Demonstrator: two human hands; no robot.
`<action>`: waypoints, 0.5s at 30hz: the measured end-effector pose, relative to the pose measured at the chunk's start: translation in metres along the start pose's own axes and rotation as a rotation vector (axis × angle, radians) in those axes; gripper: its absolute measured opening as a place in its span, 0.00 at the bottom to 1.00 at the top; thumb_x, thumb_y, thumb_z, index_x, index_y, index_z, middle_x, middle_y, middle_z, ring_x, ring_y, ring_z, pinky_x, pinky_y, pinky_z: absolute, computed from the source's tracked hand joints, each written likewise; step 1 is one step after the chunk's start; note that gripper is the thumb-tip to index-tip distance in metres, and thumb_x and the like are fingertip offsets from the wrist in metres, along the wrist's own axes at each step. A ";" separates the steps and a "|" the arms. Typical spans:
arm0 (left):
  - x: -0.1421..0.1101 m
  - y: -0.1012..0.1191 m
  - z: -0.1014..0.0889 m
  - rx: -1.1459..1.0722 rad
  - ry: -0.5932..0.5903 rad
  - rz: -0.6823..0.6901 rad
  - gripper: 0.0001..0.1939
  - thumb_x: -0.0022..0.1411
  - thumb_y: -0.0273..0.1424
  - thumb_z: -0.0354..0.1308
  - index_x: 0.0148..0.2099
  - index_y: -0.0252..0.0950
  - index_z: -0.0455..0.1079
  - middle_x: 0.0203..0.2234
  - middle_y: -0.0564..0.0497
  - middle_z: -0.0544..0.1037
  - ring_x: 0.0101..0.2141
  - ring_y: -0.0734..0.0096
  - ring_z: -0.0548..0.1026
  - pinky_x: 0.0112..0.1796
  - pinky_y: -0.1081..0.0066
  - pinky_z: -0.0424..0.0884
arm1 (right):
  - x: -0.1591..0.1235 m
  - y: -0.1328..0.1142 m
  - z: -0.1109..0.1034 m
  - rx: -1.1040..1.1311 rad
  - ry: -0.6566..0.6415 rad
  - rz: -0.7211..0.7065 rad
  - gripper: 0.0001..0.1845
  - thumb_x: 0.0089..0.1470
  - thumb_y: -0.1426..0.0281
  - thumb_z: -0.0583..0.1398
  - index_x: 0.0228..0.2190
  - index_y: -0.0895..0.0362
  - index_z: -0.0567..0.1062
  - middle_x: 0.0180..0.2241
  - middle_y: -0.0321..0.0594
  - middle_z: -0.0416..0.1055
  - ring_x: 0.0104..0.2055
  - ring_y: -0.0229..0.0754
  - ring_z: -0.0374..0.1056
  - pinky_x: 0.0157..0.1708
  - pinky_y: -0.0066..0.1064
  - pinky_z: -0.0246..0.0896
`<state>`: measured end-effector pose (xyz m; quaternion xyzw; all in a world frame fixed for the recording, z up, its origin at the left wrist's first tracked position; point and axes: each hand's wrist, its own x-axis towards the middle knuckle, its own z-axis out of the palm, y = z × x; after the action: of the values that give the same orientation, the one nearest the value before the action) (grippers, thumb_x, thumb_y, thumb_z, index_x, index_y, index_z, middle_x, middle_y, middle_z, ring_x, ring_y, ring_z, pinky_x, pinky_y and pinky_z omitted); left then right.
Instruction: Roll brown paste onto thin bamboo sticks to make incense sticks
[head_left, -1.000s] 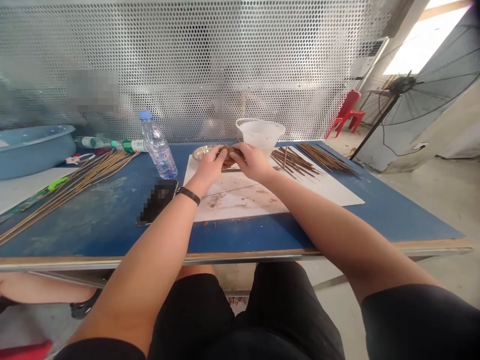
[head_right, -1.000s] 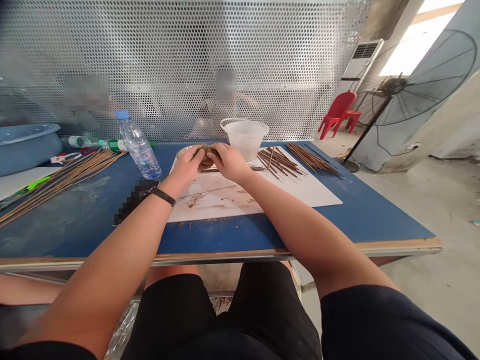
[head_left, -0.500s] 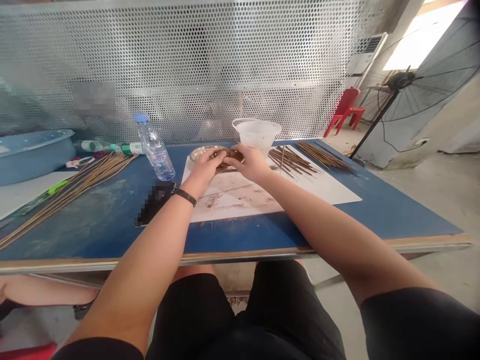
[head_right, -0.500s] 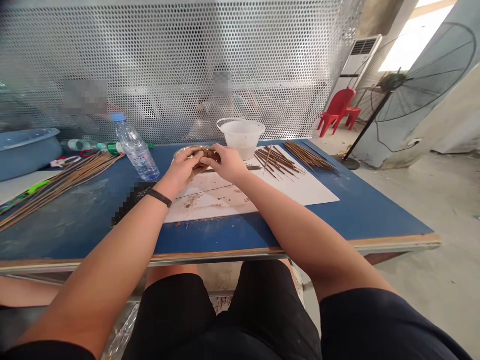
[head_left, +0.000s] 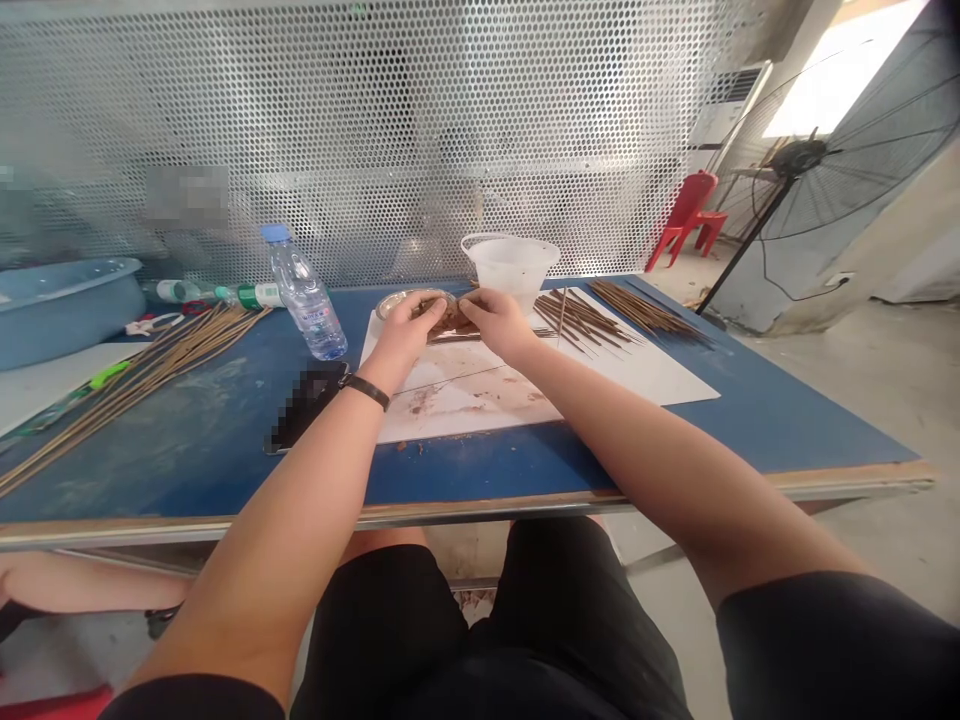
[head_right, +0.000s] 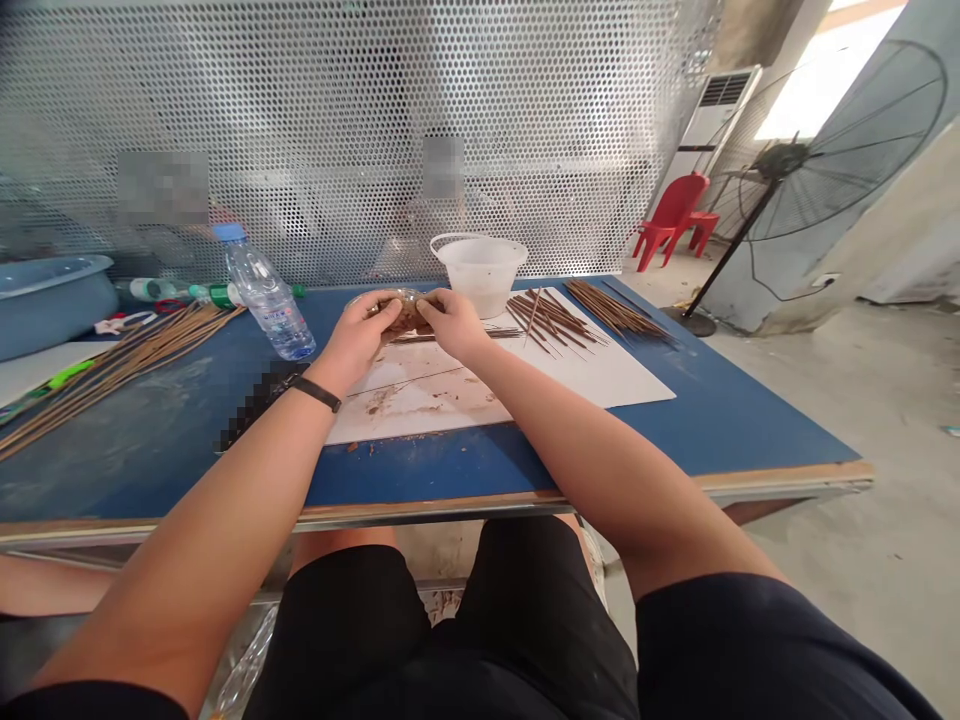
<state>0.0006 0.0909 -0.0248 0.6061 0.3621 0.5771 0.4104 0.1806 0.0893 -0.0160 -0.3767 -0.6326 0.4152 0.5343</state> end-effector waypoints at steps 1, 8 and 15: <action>0.000 0.000 0.000 0.005 0.006 0.006 0.15 0.62 0.42 0.73 0.47 0.41 0.80 0.44 0.46 0.83 0.48 0.57 0.81 0.52 0.55 0.80 | 0.000 0.000 0.000 0.083 -0.006 0.046 0.07 0.65 0.70 0.62 0.33 0.54 0.74 0.33 0.37 0.75 0.38 0.40 0.75 0.44 0.35 0.77; -0.002 0.003 0.003 -0.065 -0.059 -0.025 0.10 0.67 0.37 0.69 0.48 0.41 0.77 0.40 0.49 0.81 0.43 0.62 0.82 0.50 0.54 0.81 | -0.005 -0.008 -0.007 -0.147 -0.069 0.042 0.15 0.64 0.57 0.68 0.33 0.54 0.76 0.32 0.40 0.78 0.34 0.41 0.74 0.28 0.30 0.73; -0.007 0.009 0.008 -0.115 -0.063 -0.049 0.11 0.64 0.39 0.72 0.41 0.39 0.77 0.32 0.53 0.78 0.36 0.66 0.81 0.47 0.58 0.82 | -0.008 -0.004 -0.005 -0.511 -0.039 -0.192 0.14 0.65 0.62 0.65 0.28 0.53 0.71 0.24 0.36 0.73 0.30 0.42 0.69 0.34 0.35 0.66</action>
<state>0.0078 0.0798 -0.0194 0.5902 0.3299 0.5675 0.4699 0.1863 0.0814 -0.0147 -0.4293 -0.7598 0.1969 0.4467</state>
